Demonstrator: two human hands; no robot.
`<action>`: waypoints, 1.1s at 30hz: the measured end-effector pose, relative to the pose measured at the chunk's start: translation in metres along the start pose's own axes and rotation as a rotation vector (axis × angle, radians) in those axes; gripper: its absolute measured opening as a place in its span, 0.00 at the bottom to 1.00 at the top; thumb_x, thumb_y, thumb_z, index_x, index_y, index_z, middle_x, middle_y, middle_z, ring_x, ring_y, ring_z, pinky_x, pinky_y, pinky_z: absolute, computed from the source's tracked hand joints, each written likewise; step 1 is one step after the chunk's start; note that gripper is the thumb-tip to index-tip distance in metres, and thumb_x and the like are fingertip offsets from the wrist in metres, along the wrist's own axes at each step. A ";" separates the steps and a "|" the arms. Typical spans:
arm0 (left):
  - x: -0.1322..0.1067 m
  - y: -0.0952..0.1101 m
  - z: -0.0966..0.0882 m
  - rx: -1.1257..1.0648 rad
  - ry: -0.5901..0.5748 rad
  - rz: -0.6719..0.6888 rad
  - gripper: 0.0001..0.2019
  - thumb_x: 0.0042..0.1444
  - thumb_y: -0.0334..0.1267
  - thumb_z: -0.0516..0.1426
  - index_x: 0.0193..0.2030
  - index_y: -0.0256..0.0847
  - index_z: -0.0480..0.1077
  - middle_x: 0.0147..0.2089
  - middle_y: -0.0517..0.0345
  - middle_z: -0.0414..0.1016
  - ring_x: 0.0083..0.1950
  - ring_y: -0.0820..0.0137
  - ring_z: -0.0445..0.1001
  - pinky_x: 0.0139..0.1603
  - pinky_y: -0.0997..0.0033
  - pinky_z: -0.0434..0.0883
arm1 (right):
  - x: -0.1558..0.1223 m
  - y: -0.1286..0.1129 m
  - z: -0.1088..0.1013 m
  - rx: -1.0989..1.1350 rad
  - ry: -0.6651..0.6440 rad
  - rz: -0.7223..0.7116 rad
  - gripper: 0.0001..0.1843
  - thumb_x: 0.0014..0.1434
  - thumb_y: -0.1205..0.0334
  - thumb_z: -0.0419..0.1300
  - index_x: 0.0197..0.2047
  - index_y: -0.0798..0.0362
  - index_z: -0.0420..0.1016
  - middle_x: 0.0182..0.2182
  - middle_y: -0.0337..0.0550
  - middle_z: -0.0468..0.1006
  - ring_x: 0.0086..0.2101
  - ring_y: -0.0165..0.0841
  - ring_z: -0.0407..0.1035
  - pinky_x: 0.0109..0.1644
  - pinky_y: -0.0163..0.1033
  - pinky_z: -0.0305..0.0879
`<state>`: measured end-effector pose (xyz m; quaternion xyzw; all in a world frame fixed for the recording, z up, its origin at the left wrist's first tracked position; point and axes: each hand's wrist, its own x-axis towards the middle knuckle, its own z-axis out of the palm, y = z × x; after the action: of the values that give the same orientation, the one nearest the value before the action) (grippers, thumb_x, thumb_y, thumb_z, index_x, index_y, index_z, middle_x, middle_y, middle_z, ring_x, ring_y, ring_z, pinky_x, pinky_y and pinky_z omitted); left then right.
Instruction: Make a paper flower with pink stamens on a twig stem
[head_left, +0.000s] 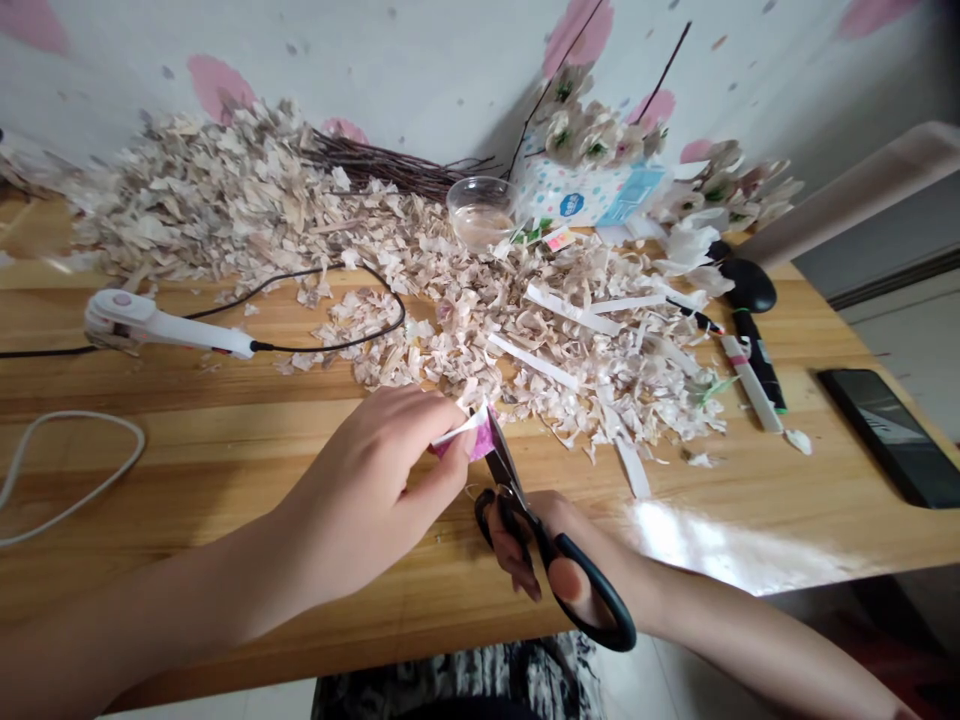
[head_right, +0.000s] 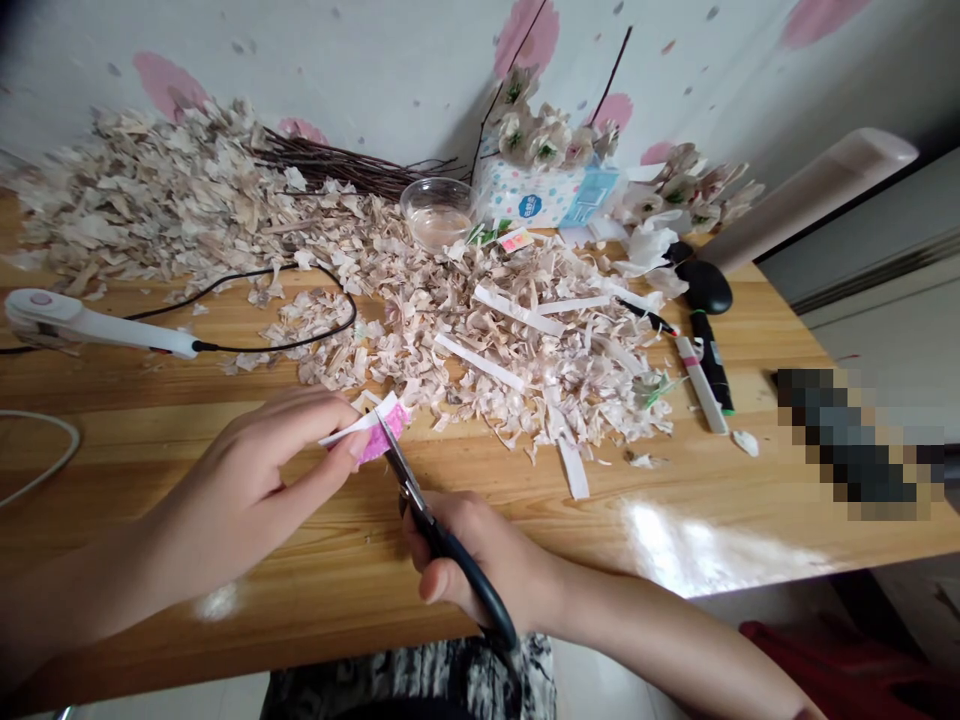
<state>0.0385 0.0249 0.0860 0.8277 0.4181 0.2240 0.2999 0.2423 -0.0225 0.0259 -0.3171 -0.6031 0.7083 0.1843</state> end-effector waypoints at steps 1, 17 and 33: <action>0.001 0.000 0.000 -0.002 0.003 0.000 0.11 0.62 0.29 0.49 0.27 0.39 0.60 0.27 0.64 0.61 0.31 0.74 0.61 0.35 0.72 0.58 | 0.000 0.000 0.000 0.007 0.005 0.004 0.38 0.44 0.20 0.44 0.26 0.52 0.55 0.21 0.34 0.56 0.22 0.25 0.52 0.24 0.32 0.58; 0.000 0.001 -0.003 0.002 0.004 0.001 0.11 0.62 0.29 0.49 0.27 0.39 0.60 0.26 0.64 0.61 0.30 0.74 0.61 0.35 0.72 0.58 | -0.003 0.010 0.005 0.151 0.080 0.107 0.37 0.40 0.22 0.51 0.24 0.52 0.55 0.16 0.31 0.59 0.16 0.24 0.58 0.20 0.30 0.57; -0.003 0.003 -0.003 -0.006 0.005 0.000 0.09 0.62 0.30 0.48 0.30 0.39 0.61 0.27 0.63 0.62 0.31 0.74 0.62 0.35 0.72 0.60 | -0.003 -0.002 0.001 -0.017 -0.044 0.050 0.44 0.33 0.18 0.38 0.30 0.52 0.57 0.27 0.40 0.64 0.28 0.33 0.60 0.37 0.42 0.65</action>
<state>0.0366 0.0218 0.0892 0.8262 0.4182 0.2272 0.3014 0.2432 -0.0250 0.0282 -0.3181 -0.6047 0.7145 0.1506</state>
